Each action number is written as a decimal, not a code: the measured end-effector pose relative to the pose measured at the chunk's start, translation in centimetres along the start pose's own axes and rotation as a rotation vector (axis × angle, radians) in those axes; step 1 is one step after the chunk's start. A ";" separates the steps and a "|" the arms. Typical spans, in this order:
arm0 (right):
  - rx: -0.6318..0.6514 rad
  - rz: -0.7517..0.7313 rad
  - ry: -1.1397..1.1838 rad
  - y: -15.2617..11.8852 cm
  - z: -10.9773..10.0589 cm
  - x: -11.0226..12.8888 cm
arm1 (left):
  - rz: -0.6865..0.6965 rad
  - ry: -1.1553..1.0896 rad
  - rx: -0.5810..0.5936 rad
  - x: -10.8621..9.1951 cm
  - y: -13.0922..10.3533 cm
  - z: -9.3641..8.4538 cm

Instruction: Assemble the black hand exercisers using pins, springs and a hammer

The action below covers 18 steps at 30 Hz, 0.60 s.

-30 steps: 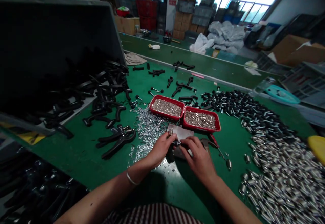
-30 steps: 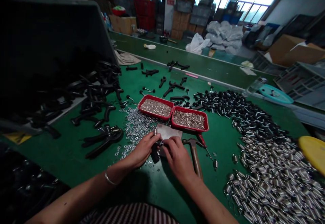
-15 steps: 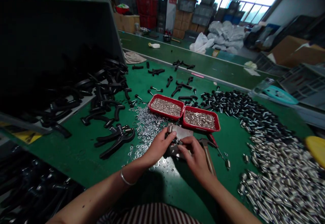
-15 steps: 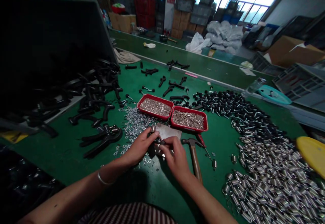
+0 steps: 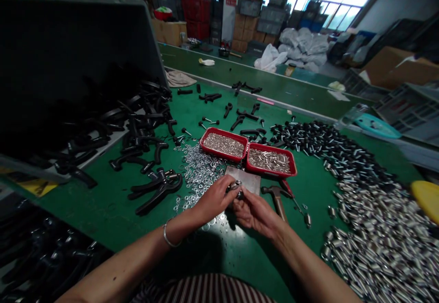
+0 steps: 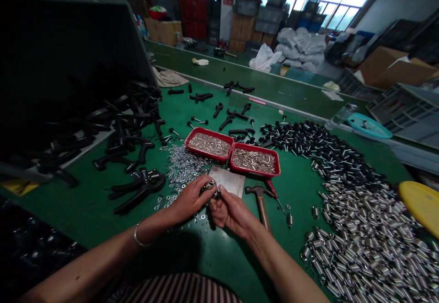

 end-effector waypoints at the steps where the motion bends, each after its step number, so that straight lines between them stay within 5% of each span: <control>1: -0.002 -0.008 -0.043 0.1 -0.1 -0.1 | -0.001 0.000 0.007 0.2 0.0 0.1; 4: -0.002 -0.121 -0.253 0.1 -0.5 0.2 | -0.062 -0.010 -0.017 1.3 0.2 0.0; 9: -0.010 0.048 -0.544 0.1 -1.4 -0.8 | -0.074 -0.044 0.026 1.4 0.6 0.1; 12: -0.200 -0.361 -0.968 -0.5 -1.6 3.5 | -0.171 -0.163 0.032 2.0 0.6 0.4; 14: -0.257 -0.491 -1.082 -1.0 -1.3 4.6 | -0.189 -0.211 0.021 2.0 0.6 0.5; 18: -0.070 -0.178 -0.853 -0.1 -1.7 1.5 | -0.055 -0.135 -0.030 0.5 0.5 0.5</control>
Point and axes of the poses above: each hand's wrist, its own y-axis towards the middle knuckle, its own z-axis out of the palm, x = y × z, the point moved 9 cm from there along y, towards the middle knuckle, and after that the axes turned 15 degrees about y, right-handed, at the moved point
